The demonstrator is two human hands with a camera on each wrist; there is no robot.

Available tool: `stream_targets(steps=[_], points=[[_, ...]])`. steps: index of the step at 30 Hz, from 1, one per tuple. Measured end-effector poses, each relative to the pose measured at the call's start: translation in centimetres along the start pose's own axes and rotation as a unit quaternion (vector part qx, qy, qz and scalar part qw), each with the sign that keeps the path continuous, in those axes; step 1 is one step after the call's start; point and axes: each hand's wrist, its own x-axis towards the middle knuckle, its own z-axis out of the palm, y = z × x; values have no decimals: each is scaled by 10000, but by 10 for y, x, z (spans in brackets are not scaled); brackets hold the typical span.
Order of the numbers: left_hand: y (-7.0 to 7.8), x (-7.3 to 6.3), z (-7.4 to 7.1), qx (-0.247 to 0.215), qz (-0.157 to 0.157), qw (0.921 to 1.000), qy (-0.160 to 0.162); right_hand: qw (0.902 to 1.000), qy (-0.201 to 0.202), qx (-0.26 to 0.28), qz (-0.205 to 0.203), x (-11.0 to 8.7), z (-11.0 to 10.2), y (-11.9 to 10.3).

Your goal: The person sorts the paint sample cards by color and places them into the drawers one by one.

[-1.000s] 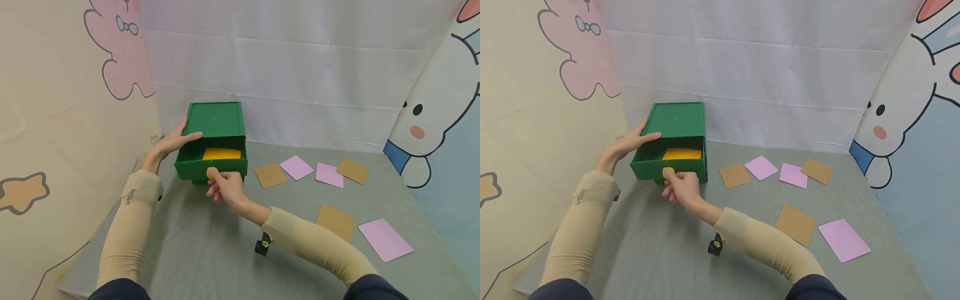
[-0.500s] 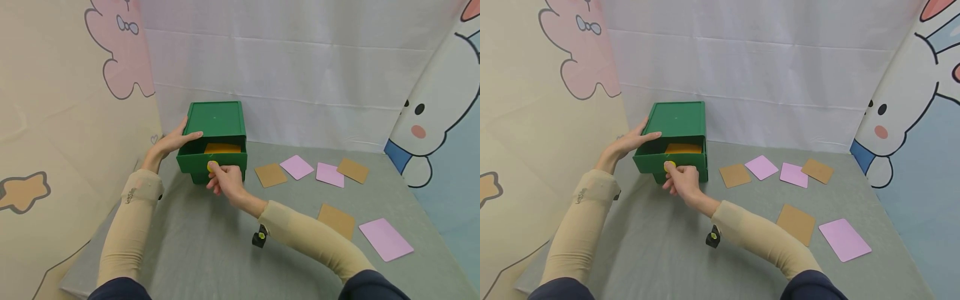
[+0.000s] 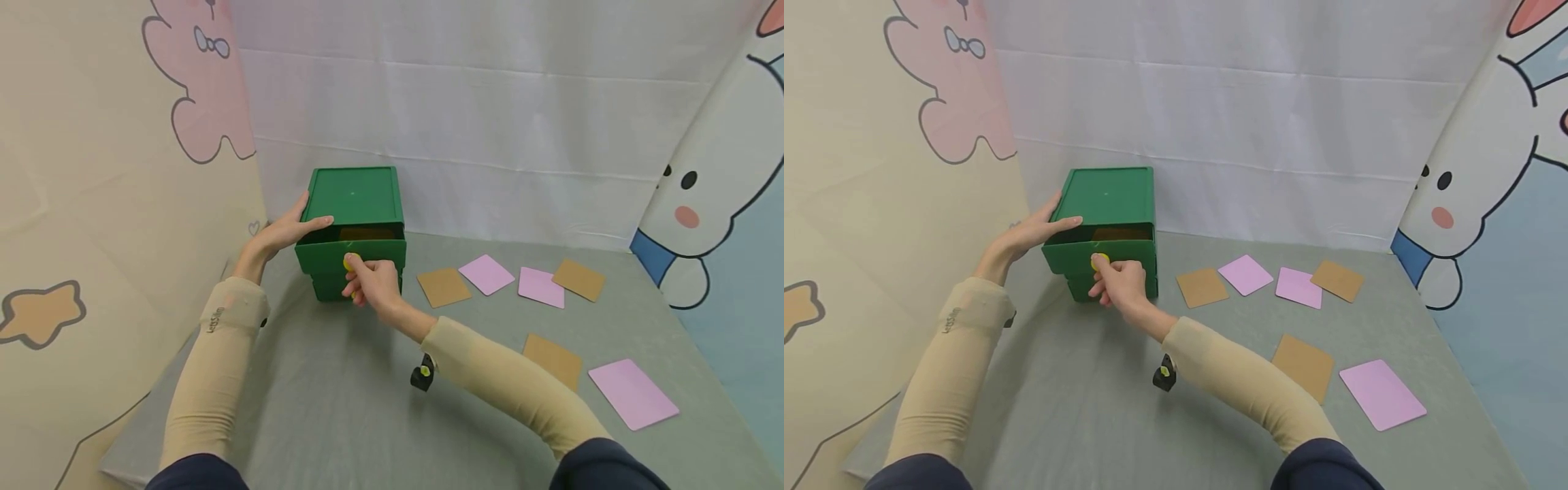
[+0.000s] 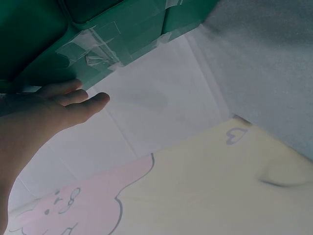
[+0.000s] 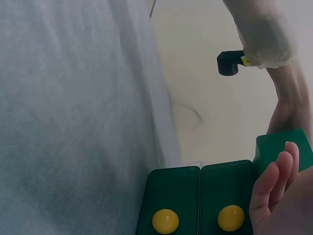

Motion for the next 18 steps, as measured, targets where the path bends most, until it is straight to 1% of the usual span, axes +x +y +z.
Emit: stream_targets(steps=[5, 8, 10, 15, 18], points=[[19, -15, 0, -70, -64, 9999, -121, 10000, 12, 5, -42, 5, 0, -1], [23, -19, 0, -79, -57, 9998, -163, 10000, 20, -14, -2, 8, 0, -1], [20, -17, 0, -76, -50, 9998, -149, 10000, 17, -13, 22, 10, 0, -1], [3, -3, 0, 19, -6, 10000, -56, 10000, 61, -55, -18, 13, 0, -1], [-4, 3, -1, 75, 0, 10000, -2, 9999, 104, -124, -28, 15, 1, -1]])
